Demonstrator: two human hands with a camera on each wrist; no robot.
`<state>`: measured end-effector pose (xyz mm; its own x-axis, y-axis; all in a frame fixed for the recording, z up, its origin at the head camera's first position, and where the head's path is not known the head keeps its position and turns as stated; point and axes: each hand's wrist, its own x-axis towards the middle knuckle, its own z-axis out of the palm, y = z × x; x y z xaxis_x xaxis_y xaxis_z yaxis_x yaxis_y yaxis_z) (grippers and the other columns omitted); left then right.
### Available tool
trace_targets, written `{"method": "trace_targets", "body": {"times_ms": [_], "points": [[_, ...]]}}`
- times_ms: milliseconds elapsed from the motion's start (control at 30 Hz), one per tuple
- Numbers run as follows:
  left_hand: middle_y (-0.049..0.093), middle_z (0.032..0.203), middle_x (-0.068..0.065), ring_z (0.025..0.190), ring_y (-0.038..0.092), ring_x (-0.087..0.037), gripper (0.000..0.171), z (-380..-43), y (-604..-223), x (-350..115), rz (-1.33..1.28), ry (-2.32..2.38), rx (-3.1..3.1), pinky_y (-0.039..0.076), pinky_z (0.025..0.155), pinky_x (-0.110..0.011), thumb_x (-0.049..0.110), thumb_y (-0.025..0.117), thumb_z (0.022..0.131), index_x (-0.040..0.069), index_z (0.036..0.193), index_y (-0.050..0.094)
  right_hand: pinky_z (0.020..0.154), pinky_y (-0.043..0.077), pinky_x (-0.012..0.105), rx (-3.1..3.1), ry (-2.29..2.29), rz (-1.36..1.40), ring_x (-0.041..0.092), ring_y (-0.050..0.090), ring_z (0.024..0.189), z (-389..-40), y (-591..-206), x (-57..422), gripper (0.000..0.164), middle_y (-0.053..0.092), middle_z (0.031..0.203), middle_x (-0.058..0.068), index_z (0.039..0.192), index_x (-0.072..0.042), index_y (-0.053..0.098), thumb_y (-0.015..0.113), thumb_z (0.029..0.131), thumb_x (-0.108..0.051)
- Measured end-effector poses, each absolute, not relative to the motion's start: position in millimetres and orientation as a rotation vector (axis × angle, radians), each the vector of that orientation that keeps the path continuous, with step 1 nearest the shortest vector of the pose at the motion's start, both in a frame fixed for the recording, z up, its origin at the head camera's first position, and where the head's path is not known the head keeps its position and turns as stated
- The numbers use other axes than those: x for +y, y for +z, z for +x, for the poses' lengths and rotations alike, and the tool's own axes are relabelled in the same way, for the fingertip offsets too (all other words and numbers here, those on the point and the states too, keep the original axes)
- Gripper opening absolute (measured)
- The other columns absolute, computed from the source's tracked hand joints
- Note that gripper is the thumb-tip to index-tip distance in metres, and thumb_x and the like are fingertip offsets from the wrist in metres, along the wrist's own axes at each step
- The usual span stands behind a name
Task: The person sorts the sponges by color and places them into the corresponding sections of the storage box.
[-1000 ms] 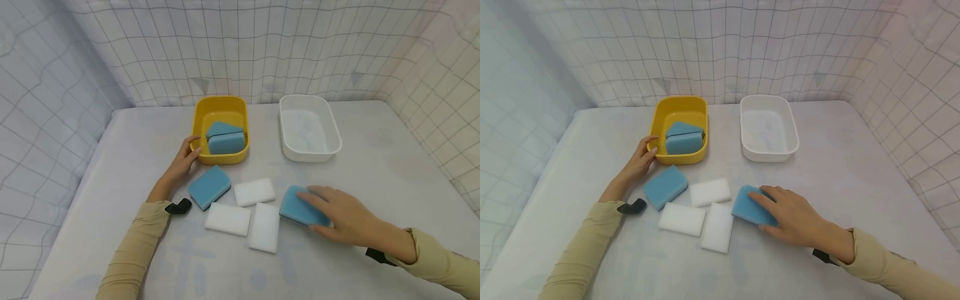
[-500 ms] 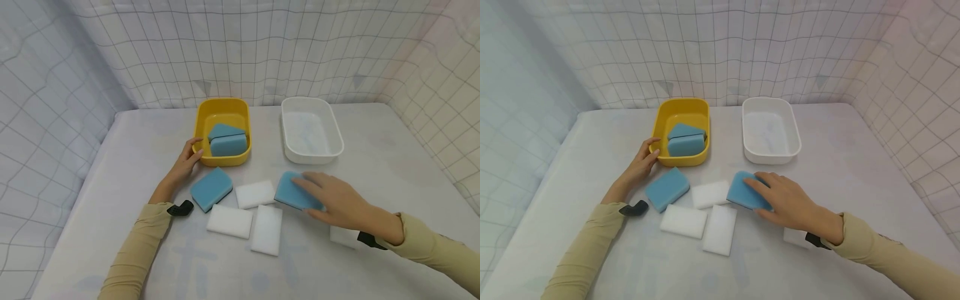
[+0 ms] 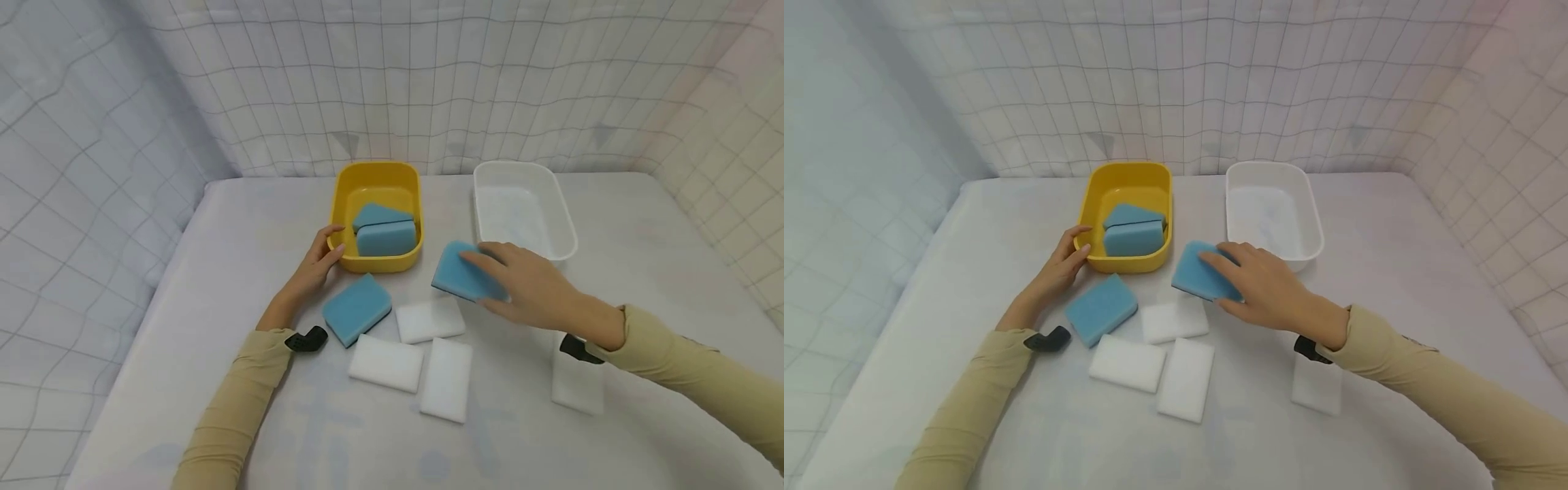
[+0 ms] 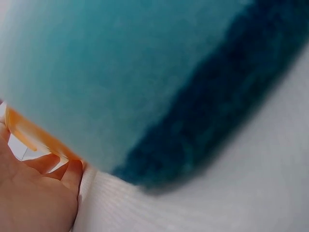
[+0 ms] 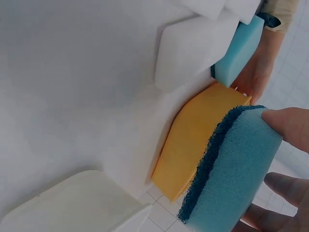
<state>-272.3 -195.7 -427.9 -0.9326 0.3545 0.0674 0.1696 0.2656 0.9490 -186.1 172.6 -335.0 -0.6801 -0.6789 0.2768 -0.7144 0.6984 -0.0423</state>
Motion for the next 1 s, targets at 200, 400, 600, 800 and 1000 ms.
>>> {"method": "trace_targets", "body": {"times_ms": [200,400,600,800,1000], "points": [[0.014,0.152,-0.015,0.123,0.032,-0.029,0.045,-271.5,-428.5,-195.2,0.456,1.736,2.379,0.028,0.105,-0.046,0.021,0.037,0.102,0.014,0.143,0.020,0.084,0.051,0.043,-2.655,0.227,1.148,0.032,0.057,0.106,-208.2,-330.6,156.1,0.064,0.051,0.131,0.018,0.137,-0.013,0.045,0.070,0.080,-0.029],[0.014,0.152,-0.015,0.124,0.032,-0.029,0.045,-269.6,-432.5,-195.0,0.449,1.732,2.363,0.028,0.105,-0.046,0.022,0.037,0.102,0.015,0.143,0.021,0.084,0.052,0.043,-2.626,0.218,1.179,0.034,0.057,0.107,-223.7,-325.7,142.7,0.063,0.051,0.130,0.021,0.136,-0.010,0.045,0.070,0.081,-0.031],[0.016,0.151,-0.017,0.123,0.033,-0.030,0.045,-270.3,-432.3,-195.7,0.458,1.727,2.392,0.029,0.105,-0.046,0.023,0.037,0.102,0.014,0.143,0.019,0.087,0.051,0.045,-2.601,0.212,1.187,0.034,0.056,0.109,-241.1,-317.8,132.3,0.062,0.051,0.130,0.021,0.136,-0.010,0.044,0.069,0.082,-0.030],[0.016,0.151,-0.018,0.122,0.034,-0.029,0.046,-271.9,-431.8,-195.9,0.472,1.727,2.388,0.029,0.105,-0.046,0.024,0.037,0.102,0.014,0.143,0.019,0.091,0.049,0.045,-2.637,0.216,1.168,0.034,0.054,0.112,-254.3,-312.2,123.9,0.062,0.049,0.133,0.021,0.138,-0.011,0.042,0.067,0.085,-0.032],[0.017,0.150,-0.019,0.120,0.034,-0.030,0.046,-271.1,-427.2,-194.3,0.475,1.728,2.385,0.028,0.106,-0.049,0.022,0.037,0.102,0.013,0.143,0.019,0.095,0.047,0.045,-2.636,0.217,1.141,0.034,0.053,0.114,-265.4,-311.8,119.4,0.062,0.049,0.133,0.020,0.138,-0.011,0.043,0.067,0.085,-0.031]]}}
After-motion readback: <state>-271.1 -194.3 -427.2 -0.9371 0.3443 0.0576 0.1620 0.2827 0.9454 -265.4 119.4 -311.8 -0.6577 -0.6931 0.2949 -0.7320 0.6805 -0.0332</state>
